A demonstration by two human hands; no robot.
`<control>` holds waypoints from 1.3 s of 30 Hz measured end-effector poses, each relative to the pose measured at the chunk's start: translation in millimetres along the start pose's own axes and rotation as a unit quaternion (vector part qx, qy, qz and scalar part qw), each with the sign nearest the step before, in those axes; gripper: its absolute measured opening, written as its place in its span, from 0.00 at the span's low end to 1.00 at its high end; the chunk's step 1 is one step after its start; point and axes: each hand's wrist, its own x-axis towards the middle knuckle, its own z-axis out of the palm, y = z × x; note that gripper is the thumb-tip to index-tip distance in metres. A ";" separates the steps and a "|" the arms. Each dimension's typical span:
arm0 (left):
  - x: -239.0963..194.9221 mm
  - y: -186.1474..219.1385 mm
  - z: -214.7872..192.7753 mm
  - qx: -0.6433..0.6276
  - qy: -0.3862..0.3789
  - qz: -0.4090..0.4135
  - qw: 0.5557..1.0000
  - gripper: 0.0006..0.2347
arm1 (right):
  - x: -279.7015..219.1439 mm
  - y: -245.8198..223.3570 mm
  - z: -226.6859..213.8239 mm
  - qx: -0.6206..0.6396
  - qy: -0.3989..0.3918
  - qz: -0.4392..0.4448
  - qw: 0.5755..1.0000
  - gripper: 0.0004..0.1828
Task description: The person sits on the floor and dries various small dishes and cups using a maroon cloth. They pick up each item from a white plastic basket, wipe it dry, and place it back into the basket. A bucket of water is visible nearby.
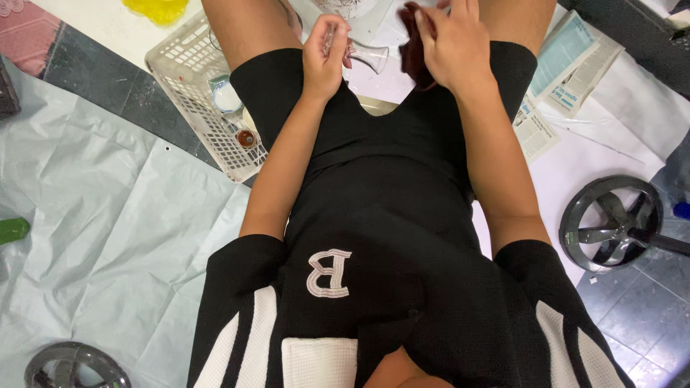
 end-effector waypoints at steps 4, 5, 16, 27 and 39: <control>0.3 10.5 5.2 0.080 -0.019 -0.032 0.996 0.07 | 21.4 -5.3 -10.4 0.056 -0.007 0.059 0.997 0.08; -1.7 15.0 5.6 0.086 -0.026 -0.038 0.995 0.07 | 23.2 -5.8 -8.6 0.067 0.035 0.028 0.997 0.07; 14.2 9.7 5.8 0.137 0.005 0.008 0.990 0.05 | 29.2 -53.7 -23.0 0.415 -0.203 -0.221 0.859 0.19; 30.9 2.4 3.7 0.260 -0.097 -0.079 0.957 0.09 | 28.0 -20.1 55.4 0.116 -0.257 0.003 0.959 0.27; 41.9 0.6 8.0 0.248 -0.141 0.006 0.958 0.09 | 15.1 59.1 117.2 0.669 -0.443 0.267 0.534 0.23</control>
